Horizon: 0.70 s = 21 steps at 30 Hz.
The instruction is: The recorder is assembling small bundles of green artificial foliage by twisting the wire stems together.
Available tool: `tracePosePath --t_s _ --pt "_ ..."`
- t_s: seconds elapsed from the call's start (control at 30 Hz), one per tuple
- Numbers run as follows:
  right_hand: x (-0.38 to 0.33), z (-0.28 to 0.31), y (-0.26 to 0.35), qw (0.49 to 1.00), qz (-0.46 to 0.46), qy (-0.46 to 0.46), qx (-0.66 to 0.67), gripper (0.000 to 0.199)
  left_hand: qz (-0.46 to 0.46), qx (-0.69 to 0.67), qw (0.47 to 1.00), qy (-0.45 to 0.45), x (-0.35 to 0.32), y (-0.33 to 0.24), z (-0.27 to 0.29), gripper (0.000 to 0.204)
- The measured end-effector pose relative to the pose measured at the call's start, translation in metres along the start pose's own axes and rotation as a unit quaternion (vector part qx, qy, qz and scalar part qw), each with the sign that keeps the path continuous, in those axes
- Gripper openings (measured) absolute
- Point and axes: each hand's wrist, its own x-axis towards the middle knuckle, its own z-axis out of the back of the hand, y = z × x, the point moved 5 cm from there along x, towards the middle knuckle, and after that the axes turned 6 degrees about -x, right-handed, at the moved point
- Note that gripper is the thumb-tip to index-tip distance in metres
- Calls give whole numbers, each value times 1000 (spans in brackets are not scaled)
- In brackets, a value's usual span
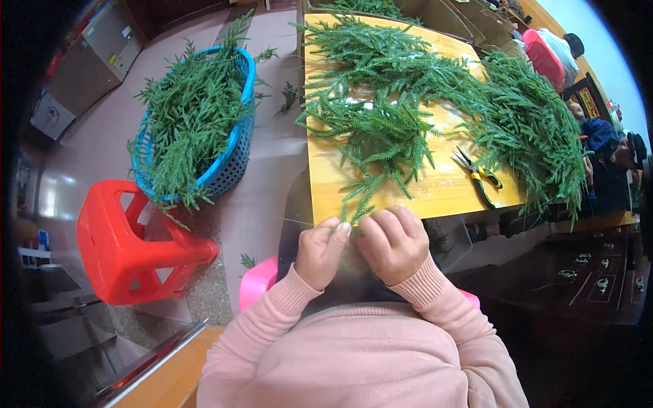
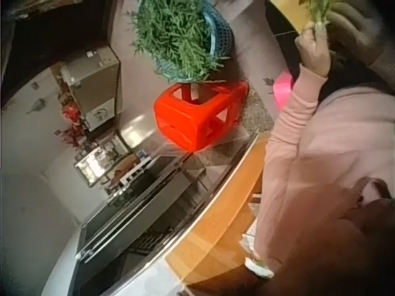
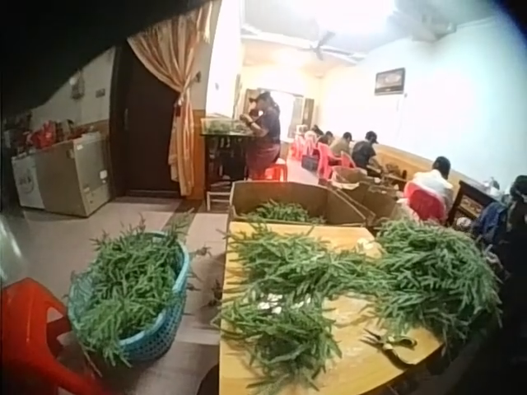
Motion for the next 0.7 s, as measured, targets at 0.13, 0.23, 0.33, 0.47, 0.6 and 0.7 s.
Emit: tracePosePath --t_s 0.13,0.23,0.33,0.47,0.6,0.7 --pt "5 13 12 979 129 -150 -38 26 -25 -37 999 -12 3 0 -1 23" --pt "-3 0 12 987 130 -96 -3 30 -29 -10 1000 -3 2 4 -4 25" --pt "-4 -4 11 990 113 -88 17 31 -44 20 999 -1 -2 3 -3 25" --pt "-11 -16 3 993 53 -50 95 25 -97 95 991 -8 -1 -8 -2 21" --pt "-18 -30 -21 898 -158 72 404 19 -157 181 971 -14 -1 -17 -3 20" --pt "-31 -38 -26 699 -278 155 641 19 -220 193 956 -8 -4 -22 -3 20"
